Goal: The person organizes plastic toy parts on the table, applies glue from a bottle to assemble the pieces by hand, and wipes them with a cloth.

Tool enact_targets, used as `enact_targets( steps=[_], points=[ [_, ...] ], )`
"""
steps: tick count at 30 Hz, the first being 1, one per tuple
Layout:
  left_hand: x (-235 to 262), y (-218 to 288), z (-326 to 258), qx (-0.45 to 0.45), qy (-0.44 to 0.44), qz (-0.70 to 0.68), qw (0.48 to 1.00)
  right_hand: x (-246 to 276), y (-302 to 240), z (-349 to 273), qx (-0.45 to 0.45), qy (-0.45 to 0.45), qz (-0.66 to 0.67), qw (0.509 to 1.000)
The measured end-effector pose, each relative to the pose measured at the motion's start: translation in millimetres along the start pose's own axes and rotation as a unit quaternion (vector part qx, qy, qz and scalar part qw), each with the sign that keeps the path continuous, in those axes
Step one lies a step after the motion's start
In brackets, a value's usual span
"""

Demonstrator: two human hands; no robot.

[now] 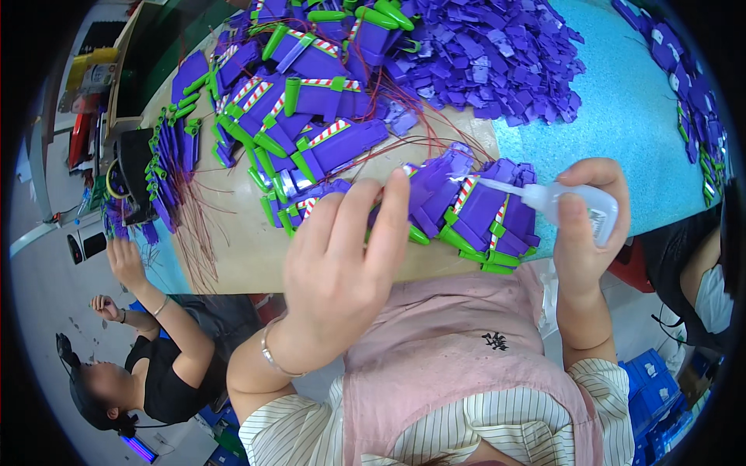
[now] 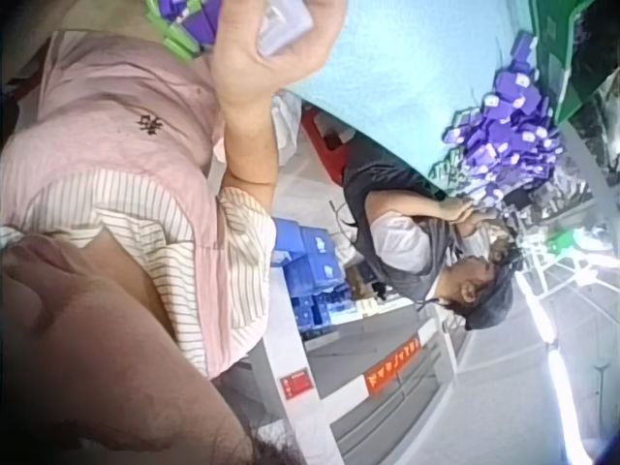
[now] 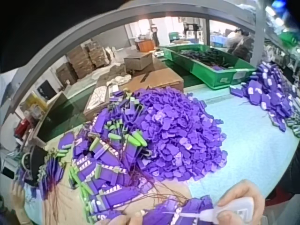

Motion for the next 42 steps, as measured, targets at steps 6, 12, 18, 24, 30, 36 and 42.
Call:
enact_targets(
  steps=[6, 12, 18, 24, 30, 36, 42],
  points=[
    [-7.8, 3.5, 11.3, 0.001, -0.001, -0.103, 0.995, 10.8, 5.6, -2.6, -0.011, 0.032, -0.004, 0.999],
    [-24.2, -51.3, 11.4, 0.133, -0.02, 0.053, 0.99, 3.8, 4.3, -0.2, -0.01, 0.011, -0.005, 1.0],
    [-19.5, -57.6, 10.8, 0.084, -0.02, 0.086, 0.993, 3.9, 4.2, -1.0, -0.019, 0.007, -0.008, 1.0],
    [-20.3, -47.3, 8.6, 0.073, -0.034, 0.039, 0.996, 4.6, 4.5, -2.0, -0.026, 0.009, 0.006, 1.0],
    [-17.3, -53.0, 17.8, 0.107, -0.08, 0.013, 0.991, 5.5, 6.4, -3.5, -0.03, 0.013, 0.007, 0.999],
    [5.3, -39.6, 2.0, 0.144, -0.066, -0.116, 0.981, 8.1, 5.8, -3.1, -0.039, 0.023, 0.015, 0.999],
    [7.3, -6.7, -3.5, 0.073, -0.088, -0.143, 0.983, 5.3, 4.6, -1.6, -0.032, 0.012, 0.016, 0.999]
  ],
)
Point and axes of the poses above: each hand's wrist, its own z-axis towards the middle knuckle, its own x-axis out of the back of the hand, y = z × x, the point moved 4 cm from there along z, towards the middle knuckle, and after that the axes turned 13 degrees about -y, right-handed, at the moved point
